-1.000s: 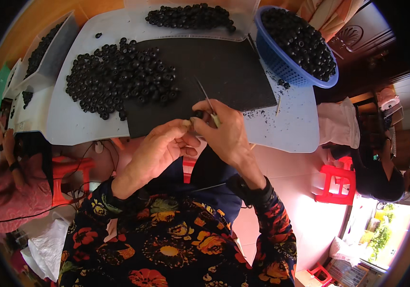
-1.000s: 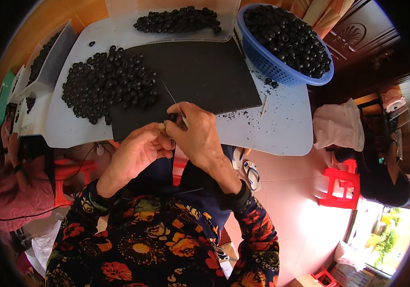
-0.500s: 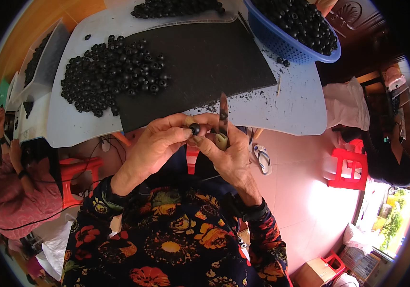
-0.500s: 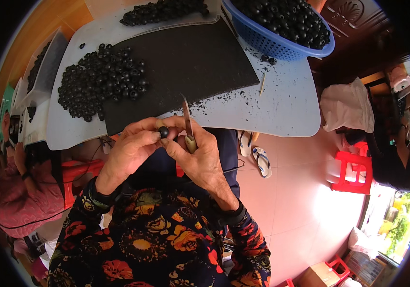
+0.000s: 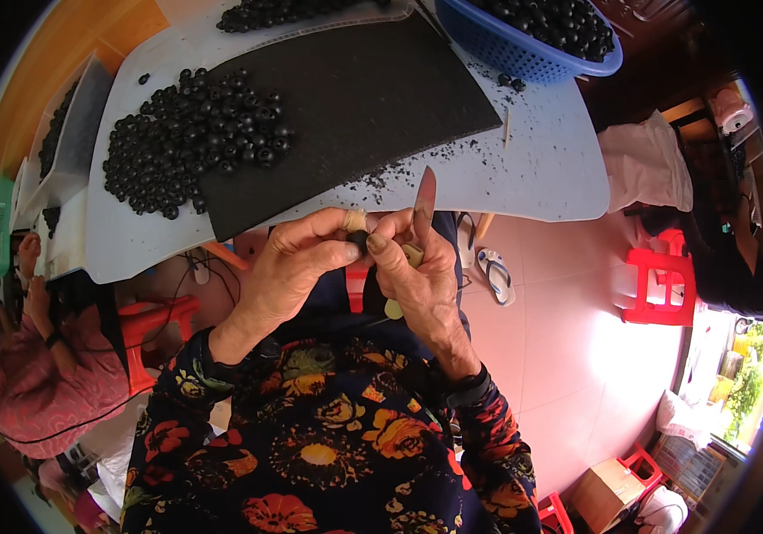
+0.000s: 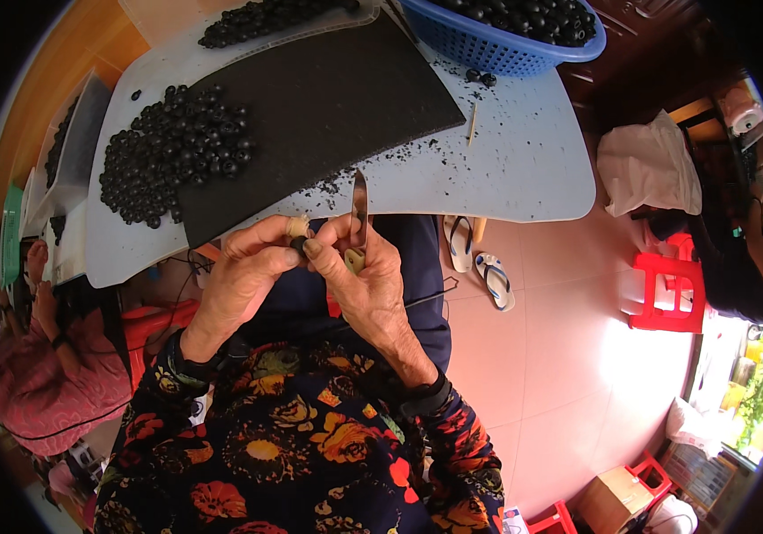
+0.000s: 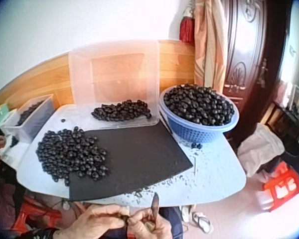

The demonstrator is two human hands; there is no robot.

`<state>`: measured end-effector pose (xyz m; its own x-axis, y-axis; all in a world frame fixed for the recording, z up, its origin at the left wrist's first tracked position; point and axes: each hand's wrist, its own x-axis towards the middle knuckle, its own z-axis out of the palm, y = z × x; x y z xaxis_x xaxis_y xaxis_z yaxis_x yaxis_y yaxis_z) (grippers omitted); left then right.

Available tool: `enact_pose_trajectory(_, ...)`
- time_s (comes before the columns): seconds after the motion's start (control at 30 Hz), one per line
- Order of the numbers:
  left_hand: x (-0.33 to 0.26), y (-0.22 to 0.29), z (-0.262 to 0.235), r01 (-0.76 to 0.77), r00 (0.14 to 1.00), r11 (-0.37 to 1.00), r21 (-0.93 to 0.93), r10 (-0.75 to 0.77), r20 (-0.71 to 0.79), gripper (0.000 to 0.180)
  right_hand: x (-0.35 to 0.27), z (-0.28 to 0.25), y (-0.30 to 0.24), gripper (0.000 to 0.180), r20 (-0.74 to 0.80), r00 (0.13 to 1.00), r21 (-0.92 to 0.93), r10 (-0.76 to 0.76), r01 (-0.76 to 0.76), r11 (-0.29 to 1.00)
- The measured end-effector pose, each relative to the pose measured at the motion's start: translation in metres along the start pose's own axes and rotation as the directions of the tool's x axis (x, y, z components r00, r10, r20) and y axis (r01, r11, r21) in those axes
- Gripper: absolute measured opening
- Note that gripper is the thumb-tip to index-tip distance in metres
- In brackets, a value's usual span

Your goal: Trimming excess material from small black rubber components using a knife.

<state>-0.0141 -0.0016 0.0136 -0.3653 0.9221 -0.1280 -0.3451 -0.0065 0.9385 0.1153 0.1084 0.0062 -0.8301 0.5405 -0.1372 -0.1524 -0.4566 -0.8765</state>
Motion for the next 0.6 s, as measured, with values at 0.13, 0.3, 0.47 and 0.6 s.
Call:
enact_pose_trajectory(0.13,0.001,0.002,0.006,0.034,0.999,0.999,0.005,-0.034,-0.03,0.023,-0.006,-0.007,0.003,0.018,-0.026,0.998,-0.338,-0.062,0.05,0.94)
enact_pose_trajectory(0.3,0.004,0.0,0.009,0.065,0.997,0.998,-0.022,-0.066,-0.039,0.021,-0.011,-0.011,0.014,0.01,0.065,0.938,-0.62,-0.34,0.305,0.723)
enact_pose_trajectory(0.47,0.003,0.0,0.01,0.084,0.996,0.996,-0.041,-0.085,-0.022,0.023,-0.011,-0.009,0.015,0.01,0.125,0.918,-0.739,-0.376,0.339,0.582)
enact_pose_trajectory(0.6,0.004,-0.005,0.008,0.081,0.997,0.995,-0.064,-0.081,-0.003,0.025,-0.012,-0.01,0.016,0.011,0.12,0.908,-0.782,-0.401,0.336,0.526)
